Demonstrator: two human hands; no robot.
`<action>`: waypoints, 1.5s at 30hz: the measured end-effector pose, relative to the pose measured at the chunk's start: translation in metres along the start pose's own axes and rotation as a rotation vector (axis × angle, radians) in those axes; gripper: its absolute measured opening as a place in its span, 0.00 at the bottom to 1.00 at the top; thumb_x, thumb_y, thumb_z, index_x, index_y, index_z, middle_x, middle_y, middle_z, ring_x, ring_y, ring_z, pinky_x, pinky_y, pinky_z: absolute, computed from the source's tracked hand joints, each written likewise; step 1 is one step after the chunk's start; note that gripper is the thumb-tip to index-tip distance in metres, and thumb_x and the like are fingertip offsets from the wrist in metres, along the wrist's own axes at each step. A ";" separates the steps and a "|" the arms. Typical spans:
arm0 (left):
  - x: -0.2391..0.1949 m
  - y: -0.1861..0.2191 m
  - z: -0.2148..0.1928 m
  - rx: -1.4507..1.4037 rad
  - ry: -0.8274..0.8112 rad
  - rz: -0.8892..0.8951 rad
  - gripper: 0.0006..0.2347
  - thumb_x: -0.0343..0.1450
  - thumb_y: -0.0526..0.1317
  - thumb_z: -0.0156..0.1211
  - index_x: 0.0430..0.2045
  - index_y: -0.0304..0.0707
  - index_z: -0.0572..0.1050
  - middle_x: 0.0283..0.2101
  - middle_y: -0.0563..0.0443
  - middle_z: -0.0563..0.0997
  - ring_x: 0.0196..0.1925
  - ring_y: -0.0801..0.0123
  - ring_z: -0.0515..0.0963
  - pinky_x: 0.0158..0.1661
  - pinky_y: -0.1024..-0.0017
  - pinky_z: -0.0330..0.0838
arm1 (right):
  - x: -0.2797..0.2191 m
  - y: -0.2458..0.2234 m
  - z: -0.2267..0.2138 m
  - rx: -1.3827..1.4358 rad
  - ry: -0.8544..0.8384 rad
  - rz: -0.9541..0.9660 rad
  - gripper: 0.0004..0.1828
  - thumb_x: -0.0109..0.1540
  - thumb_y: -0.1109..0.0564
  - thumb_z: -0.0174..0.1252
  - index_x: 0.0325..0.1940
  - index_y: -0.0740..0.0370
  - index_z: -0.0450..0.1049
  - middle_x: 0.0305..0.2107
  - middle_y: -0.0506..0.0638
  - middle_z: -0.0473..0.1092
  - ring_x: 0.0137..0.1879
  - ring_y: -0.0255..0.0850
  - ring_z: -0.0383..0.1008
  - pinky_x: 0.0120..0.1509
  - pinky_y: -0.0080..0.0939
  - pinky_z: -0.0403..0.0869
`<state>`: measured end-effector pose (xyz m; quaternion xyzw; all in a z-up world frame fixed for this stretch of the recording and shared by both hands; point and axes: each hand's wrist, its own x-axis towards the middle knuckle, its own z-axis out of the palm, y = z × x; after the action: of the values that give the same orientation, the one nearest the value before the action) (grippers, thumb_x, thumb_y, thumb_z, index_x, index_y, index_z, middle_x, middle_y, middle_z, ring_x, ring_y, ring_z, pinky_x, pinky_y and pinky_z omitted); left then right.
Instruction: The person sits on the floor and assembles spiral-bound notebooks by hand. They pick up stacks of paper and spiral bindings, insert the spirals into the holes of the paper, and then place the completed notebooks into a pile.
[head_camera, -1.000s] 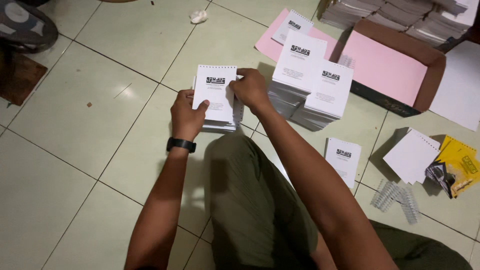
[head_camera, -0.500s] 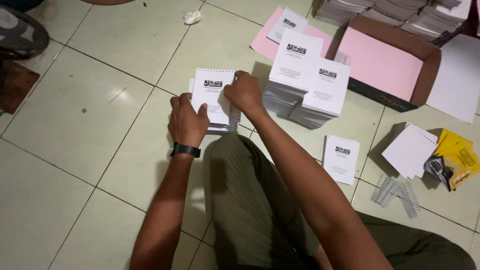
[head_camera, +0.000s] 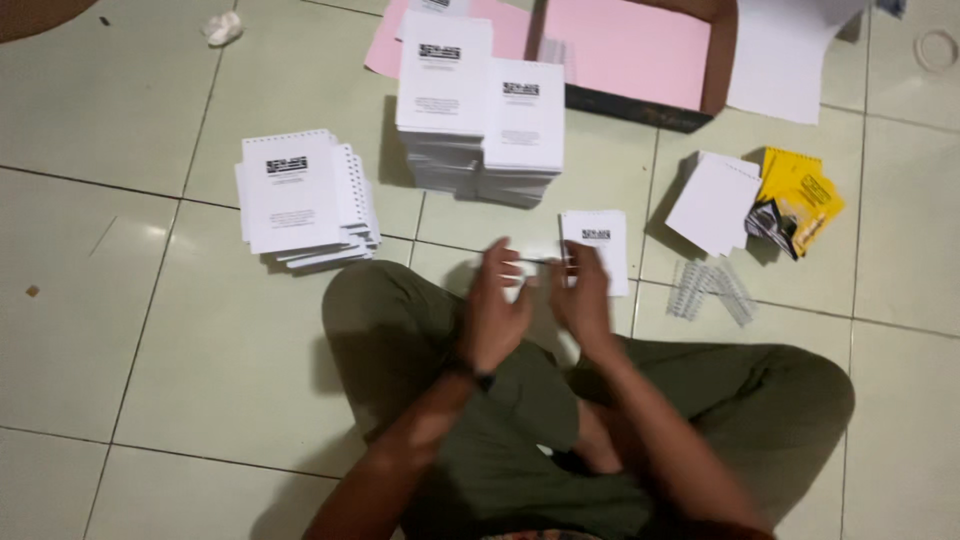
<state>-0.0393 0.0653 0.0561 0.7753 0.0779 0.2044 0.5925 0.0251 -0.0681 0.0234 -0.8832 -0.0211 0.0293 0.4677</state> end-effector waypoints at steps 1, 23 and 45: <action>-0.006 -0.024 0.025 0.001 -0.008 0.000 0.23 0.69 0.26 0.62 0.58 0.17 0.61 0.47 0.26 0.76 0.45 0.37 0.81 0.44 0.56 0.81 | -0.006 0.028 -0.018 0.002 0.004 0.006 0.18 0.66 0.63 0.55 0.61 0.70 0.71 0.42 0.74 0.72 0.45 0.68 0.77 0.48 0.64 0.76; -0.003 -0.103 0.136 -0.105 -0.215 -0.692 0.29 0.70 0.36 0.62 0.67 0.29 0.61 0.63 0.33 0.74 0.58 0.50 0.80 0.41 0.63 0.85 | 0.037 0.127 -0.069 0.073 -0.074 0.336 0.22 0.61 0.66 0.53 0.60 0.70 0.62 0.49 0.66 0.64 0.57 0.57 0.69 0.58 0.55 0.71; -0.009 -0.058 0.132 -0.062 -0.227 -0.185 0.19 0.76 0.28 0.44 0.64 0.27 0.54 0.60 0.22 0.67 0.68 0.29 0.64 0.68 0.43 0.56 | -0.009 0.082 -0.048 0.085 0.105 0.145 0.27 0.69 0.63 0.44 0.74 0.60 0.60 0.53 0.70 0.74 0.60 0.68 0.74 0.60 0.68 0.73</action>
<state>0.0133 -0.0385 -0.0295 0.7642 0.0753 0.0622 0.6376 0.0207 -0.1537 -0.0172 -0.8619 0.0688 0.0178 0.5020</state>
